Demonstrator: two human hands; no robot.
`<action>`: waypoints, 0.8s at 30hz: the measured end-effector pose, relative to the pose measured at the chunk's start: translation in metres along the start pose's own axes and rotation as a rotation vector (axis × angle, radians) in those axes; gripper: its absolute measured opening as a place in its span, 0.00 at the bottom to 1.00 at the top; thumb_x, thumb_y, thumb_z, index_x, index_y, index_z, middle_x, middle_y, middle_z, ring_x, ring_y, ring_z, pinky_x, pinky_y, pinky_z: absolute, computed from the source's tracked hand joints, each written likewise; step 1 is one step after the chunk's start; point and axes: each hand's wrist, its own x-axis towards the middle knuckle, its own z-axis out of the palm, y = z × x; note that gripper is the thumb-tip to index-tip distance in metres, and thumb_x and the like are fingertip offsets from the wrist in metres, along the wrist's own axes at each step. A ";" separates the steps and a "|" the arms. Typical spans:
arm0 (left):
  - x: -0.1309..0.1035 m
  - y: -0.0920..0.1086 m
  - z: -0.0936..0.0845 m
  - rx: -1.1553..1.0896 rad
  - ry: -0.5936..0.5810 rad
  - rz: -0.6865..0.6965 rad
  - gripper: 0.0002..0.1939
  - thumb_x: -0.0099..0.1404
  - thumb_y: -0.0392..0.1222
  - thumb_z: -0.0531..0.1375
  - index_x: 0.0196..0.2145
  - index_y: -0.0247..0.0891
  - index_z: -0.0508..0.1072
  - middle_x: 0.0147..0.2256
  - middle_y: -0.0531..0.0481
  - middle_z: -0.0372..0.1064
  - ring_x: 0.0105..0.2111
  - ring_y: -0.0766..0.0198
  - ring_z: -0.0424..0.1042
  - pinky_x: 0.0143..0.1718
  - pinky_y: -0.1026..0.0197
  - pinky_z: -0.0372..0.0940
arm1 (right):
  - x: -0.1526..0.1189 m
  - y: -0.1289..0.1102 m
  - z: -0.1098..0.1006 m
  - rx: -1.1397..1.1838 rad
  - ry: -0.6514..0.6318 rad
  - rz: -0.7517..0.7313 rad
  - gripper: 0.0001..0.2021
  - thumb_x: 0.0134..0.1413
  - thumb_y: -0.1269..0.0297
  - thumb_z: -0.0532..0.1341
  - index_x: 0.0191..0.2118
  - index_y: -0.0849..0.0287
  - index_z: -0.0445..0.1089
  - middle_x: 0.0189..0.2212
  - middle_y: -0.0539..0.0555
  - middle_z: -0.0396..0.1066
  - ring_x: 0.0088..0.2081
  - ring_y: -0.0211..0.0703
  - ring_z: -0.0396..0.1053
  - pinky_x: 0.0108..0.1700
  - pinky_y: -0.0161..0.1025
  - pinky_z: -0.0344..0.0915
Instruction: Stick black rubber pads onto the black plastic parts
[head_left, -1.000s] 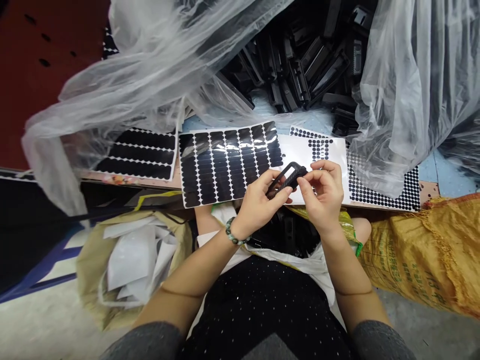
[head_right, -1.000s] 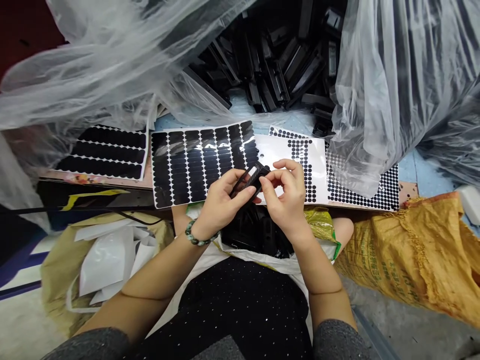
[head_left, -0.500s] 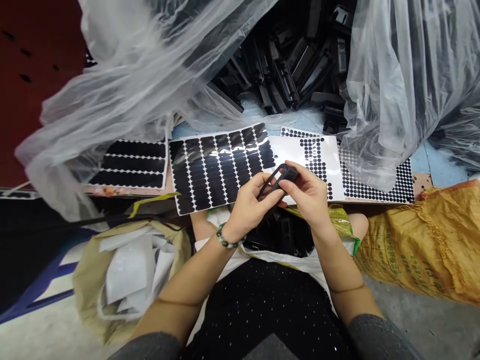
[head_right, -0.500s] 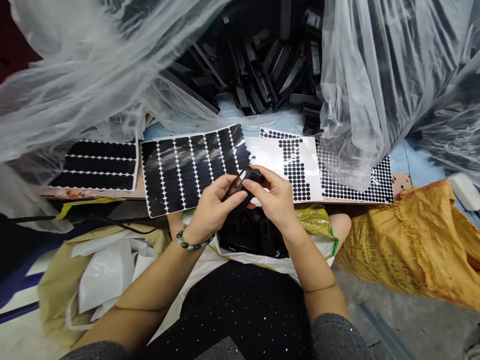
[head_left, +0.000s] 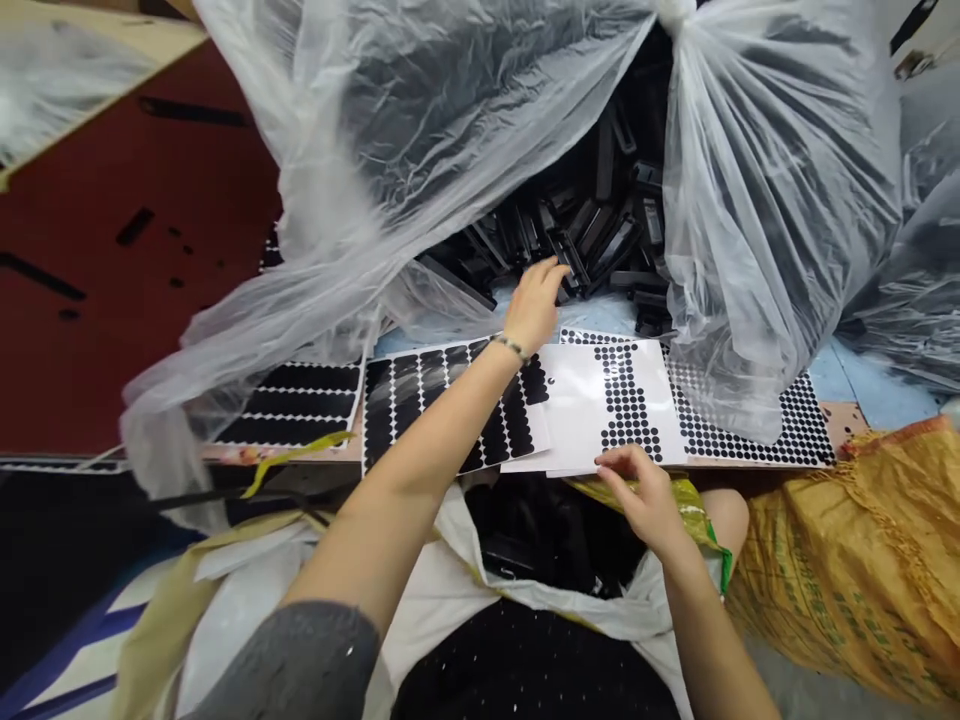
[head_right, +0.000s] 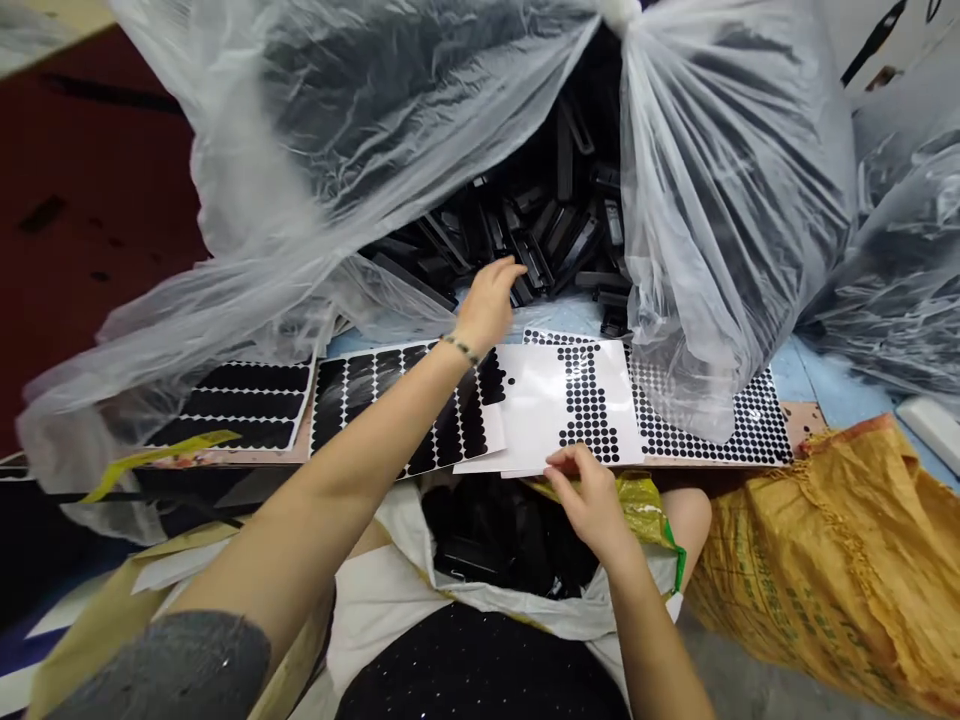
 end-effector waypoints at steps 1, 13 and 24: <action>0.019 -0.002 0.006 0.036 0.001 0.015 0.20 0.59 0.23 0.51 0.45 0.36 0.74 0.62 0.41 0.63 0.66 0.51 0.55 0.67 0.41 0.44 | -0.002 0.001 -0.002 0.001 0.037 0.023 0.05 0.55 0.62 0.61 0.30 0.55 0.71 0.26 0.52 0.76 0.30 0.42 0.75 0.36 0.41 0.73; -0.031 0.000 -0.016 -0.572 0.094 -0.131 0.12 0.65 0.50 0.60 0.33 0.40 0.64 0.38 0.48 0.75 0.48 0.56 0.75 0.50 0.52 0.70 | 0.046 0.013 -0.020 0.037 0.125 0.123 0.15 0.62 0.55 0.51 0.27 0.55 0.64 0.21 0.49 0.67 0.24 0.40 0.67 0.30 0.39 0.67; -0.182 0.019 -0.031 -1.199 -0.068 -0.824 0.12 0.57 0.45 0.61 0.37 0.38 0.67 0.36 0.50 0.75 0.32 0.63 0.78 0.26 0.66 0.71 | 0.145 0.009 0.012 -0.693 0.018 0.289 0.06 0.57 0.72 0.54 0.39 0.60 0.66 0.46 0.64 0.70 0.45 0.54 0.69 0.49 0.49 0.64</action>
